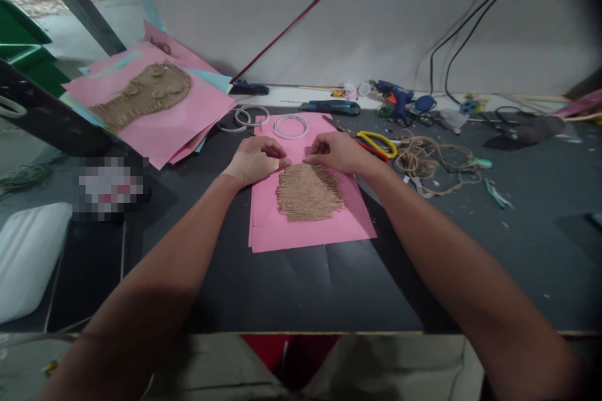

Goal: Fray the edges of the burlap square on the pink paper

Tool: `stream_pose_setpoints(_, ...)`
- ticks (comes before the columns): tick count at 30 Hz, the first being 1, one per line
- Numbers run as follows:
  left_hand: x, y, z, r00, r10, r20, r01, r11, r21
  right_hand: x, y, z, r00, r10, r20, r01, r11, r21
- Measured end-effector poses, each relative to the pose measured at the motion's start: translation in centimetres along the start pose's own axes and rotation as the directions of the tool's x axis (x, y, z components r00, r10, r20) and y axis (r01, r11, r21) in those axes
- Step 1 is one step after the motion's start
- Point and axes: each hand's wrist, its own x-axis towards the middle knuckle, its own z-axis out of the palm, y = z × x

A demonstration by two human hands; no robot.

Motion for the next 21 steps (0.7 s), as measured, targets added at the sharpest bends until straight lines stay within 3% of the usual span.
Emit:
stream_pose_setpoints(7, 0.0, -0.2, 0.0, 1.000, -0.002, -0.003, 0.002, 1.000, -0.014, -0.1, 0.3, -0.8, 0.996, -0.066, 0.058, 0.065, 0.998, 0.010)
stream_pose_setpoints(16, 0.2, -0.5, 0.1, 1.000, 0.015, -0.005, -0.015, 0.999, 0.035, -0.1, -0.8, 0.3, 0.997, -0.057, -0.042, 0.054, 0.996, -0.069)
stream_pose_setpoints(18, 0.2, -0.5, 0.1, 0.999, 0.036, -0.003, -0.036, 0.998, 0.043, -0.1, -1.0, 0.4, 0.993, -0.104, -0.051, 0.099, 0.992, -0.083)
stream_pose_setpoints(21, 0.2, -0.4, 0.0, 0.997, 0.040, -0.059, -0.037, 0.998, 0.047, -0.2, -1.5, 0.5, 0.963, -0.267, -0.019, 0.263, 0.957, -0.118)
